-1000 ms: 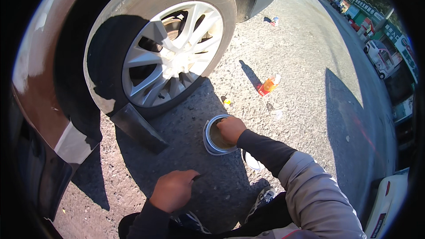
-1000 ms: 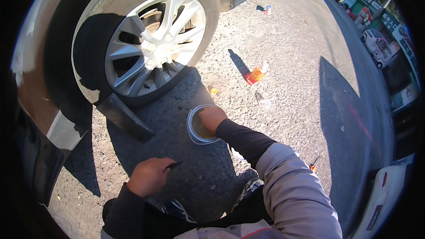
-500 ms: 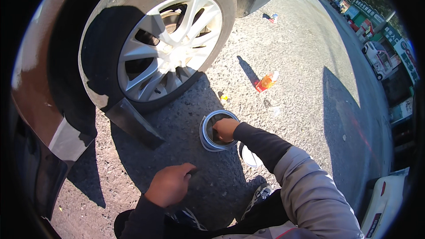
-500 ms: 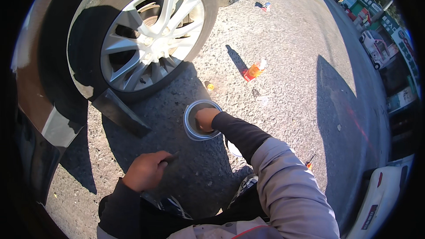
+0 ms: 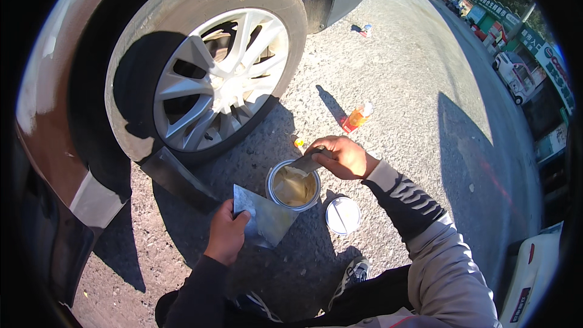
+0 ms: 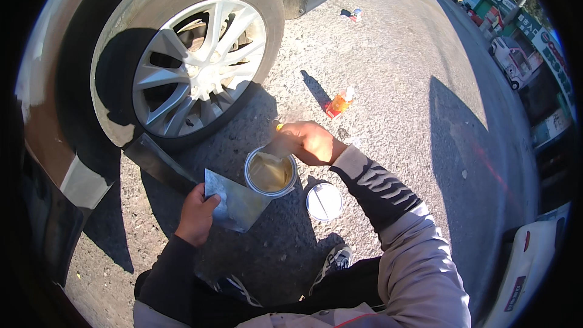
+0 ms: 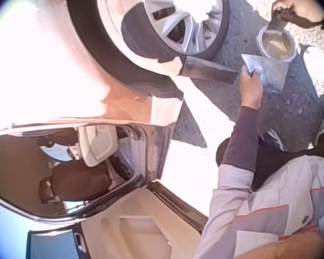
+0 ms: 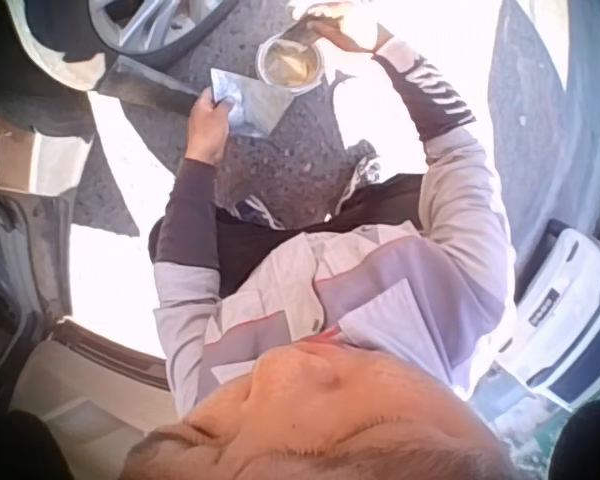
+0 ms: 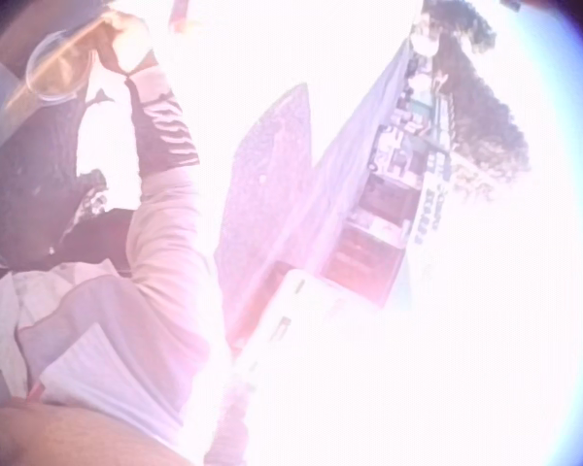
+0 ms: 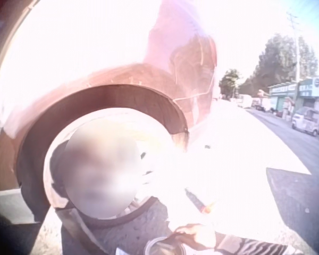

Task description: The person scoops body filler from a can onto a spreader and applies it to a damaged area on the rear quarter panel of a brown car. They smooth the filler with the spreader, then move to the rear trunk lid and apply filler to a second damaged area, smoothing it as well.

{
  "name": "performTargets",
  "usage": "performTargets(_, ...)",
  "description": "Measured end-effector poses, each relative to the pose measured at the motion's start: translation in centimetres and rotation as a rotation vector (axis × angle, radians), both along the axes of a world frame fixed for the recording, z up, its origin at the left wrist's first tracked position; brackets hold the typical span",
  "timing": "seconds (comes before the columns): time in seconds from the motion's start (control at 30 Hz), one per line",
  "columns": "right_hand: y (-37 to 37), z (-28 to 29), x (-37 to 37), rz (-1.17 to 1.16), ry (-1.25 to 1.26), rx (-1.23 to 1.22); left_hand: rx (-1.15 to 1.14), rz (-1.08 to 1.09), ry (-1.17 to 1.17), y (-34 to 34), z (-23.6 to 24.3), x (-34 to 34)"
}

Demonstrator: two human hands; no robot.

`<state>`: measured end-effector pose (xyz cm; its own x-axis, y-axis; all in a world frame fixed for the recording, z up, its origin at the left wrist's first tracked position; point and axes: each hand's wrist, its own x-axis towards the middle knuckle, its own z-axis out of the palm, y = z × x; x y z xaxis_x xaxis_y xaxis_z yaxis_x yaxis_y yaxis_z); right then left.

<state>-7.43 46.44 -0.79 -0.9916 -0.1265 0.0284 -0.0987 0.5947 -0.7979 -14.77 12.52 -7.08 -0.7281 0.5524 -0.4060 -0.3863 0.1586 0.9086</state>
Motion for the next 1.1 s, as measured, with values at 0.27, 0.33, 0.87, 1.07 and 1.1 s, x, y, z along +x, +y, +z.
performTargets(0.27,0.6,5.7,3.8,-0.15,0.052,-0.068,0.239,0.125,-0.141,2.1,-0.4,0.9)
performTargets(0.33,0.5,7.3,4.4,-0.144,0.099,-0.115,0.284,0.16,-0.122,2.6,-0.2,1.1)
performTargets(0.87,-4.6,13.6,4.1,0.19,0.374,-0.198,0.808,0.158,-0.344,-0.6,6.8,-0.5)
performTargets(1.07,-6.2,13.9,2.5,0.283,0.506,-0.175,0.95,0.231,-0.267,-2.9,8.2,-1.9)
performTargets(1.1,-6.5,13.8,2.3,0.282,0.526,-0.153,0.972,0.249,-0.256,-3.2,8.2,-2.1)
